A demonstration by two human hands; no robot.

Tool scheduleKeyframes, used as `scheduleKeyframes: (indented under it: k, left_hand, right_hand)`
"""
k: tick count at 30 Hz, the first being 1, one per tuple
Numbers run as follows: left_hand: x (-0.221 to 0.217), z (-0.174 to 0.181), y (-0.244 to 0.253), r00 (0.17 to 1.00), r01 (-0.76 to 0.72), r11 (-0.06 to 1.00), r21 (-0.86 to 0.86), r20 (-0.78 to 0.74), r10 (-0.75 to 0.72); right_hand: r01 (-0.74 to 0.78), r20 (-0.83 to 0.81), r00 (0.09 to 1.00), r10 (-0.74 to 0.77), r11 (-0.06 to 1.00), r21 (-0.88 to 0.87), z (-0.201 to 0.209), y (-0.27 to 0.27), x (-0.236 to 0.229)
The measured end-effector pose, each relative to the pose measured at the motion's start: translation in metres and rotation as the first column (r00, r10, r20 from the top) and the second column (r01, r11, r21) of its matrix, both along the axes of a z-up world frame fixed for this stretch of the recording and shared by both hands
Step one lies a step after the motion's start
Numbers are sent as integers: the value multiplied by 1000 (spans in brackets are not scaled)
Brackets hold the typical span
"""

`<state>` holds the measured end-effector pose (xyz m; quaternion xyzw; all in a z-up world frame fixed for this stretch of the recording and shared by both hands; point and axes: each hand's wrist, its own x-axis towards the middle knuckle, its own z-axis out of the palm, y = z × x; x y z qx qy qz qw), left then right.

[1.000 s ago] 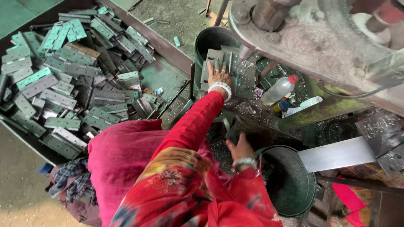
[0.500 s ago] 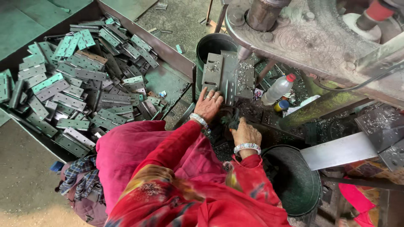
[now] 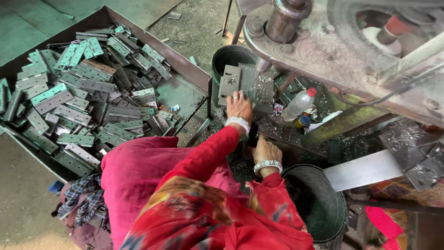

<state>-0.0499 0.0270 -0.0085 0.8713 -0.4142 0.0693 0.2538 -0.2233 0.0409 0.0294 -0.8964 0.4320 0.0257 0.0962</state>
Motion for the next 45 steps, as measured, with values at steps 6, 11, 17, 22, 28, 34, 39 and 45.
scheduleKeyframes:
  k: [6, 11, 17, 22, 28, 34, 39, 45]
  left_hand:
    - [-3, 11, 30, 990, 78, 938, 336, 82, -112]
    - [21, 30, -6, 997, 69, 837, 543, -23, -68]
    - [30, 17, -19, 999, -24, 937, 348, 47, 8]
    - [12, 8, 2, 997, 72, 907, 414, -52, -55]
    - [13, -1, 0, 998, 37, 925, 379, 37, -55]
    - [11, 6, 10, 990, 33, 948, 316, 120, -75]
    - [22, 27, -10, 996, 81, 784, 615, -27, -81]
    - [13, 9, -14, 992, -14, 931, 365, 121, -33]
  right_hand:
    - [-27, -147, 989, 33, 999, 43, 10, -8, 14]
    - [-59, -101, 993, 61, 998, 23, -5, -17, 6]
    - [189, -7, 982, -189, 977, 100, -89, 26, -25]
    - [135, 82, 986, -144, 985, 108, -109, 7, -34]
    - [152, 114, 977, -182, 961, 229, -115, -16, -33]
    - [200, 153, 956, -250, 939, 280, -128, 13, -39]
    - [48, 17, 998, -52, 980, 195, -79, -37, -24]
    - [246, 96, 958, -271, 945, 217, -115, 24, -40]
